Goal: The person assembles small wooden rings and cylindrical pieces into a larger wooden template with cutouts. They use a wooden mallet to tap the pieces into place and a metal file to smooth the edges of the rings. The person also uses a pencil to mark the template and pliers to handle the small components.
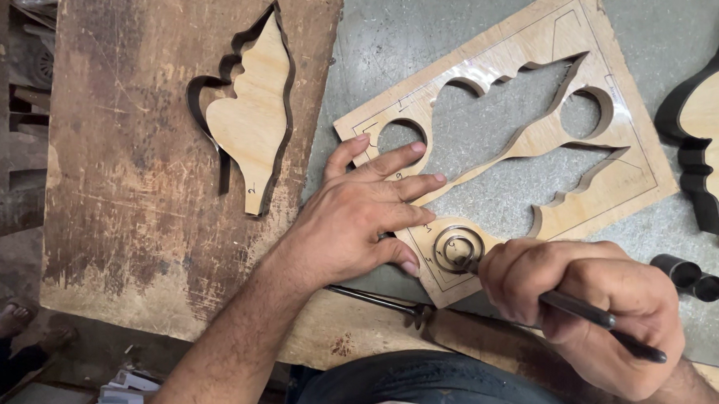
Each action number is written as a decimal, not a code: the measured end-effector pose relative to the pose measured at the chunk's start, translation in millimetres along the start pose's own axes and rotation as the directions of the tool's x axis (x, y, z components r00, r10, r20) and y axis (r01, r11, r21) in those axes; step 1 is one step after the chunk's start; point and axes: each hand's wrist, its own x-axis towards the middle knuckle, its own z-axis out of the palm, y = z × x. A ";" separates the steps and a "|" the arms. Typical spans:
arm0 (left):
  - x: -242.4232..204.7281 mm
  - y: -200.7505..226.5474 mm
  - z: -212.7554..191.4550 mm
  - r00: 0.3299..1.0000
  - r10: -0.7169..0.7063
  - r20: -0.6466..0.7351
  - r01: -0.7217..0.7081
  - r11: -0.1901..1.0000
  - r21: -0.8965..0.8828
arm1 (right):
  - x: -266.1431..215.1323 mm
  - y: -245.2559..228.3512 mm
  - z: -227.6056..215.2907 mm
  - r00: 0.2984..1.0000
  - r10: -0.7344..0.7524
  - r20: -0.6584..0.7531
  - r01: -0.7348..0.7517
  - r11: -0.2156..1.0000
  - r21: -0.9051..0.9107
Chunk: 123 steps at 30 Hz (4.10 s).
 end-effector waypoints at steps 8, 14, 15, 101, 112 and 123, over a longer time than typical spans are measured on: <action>0.9 -1.6 -0.7 1.000 0.004 0.016 -0.004 1.000 0.018 | 8.6 -9.1 -0.5 0.999 -0.003 -0.050 -0.007 0.981 -0.194; 0.1 -1.2 -0.4 1.000 -0.008 0.008 0.008 1.000 0.004 | 13.7 -4.6 -1.7 0.999 -0.039 0.014 0.040 0.995 -0.095; 0.5 -1.4 0.0 1.000 -0.003 0.009 0.003 1.000 0.002 | 13.2 -4.1 -1.7 0.998 -0.052 0.022 0.053 0.995 -0.080; -45.6 39.1 69.1 0.856 -0.146 -0.495 0.277 0.940 0.202 | -238.7 62.7 2.7 0.719 -0.505 -0.477 -0.485 0.126 -0.865; -44.4 27.9 74.4 0.846 -0.096 -0.524 0.269 0.926 0.264 | -215.3 47.5 3.6 0.821 -0.419 -0.388 -0.377 0.112 -0.919; -64.8 -1.0 85.5 0.823 0.036 -0.567 0.244 0.879 0.410 | -301.3 16.2 -69.0 0.745 -0.466 -0.476 -0.444 0.186 -0.877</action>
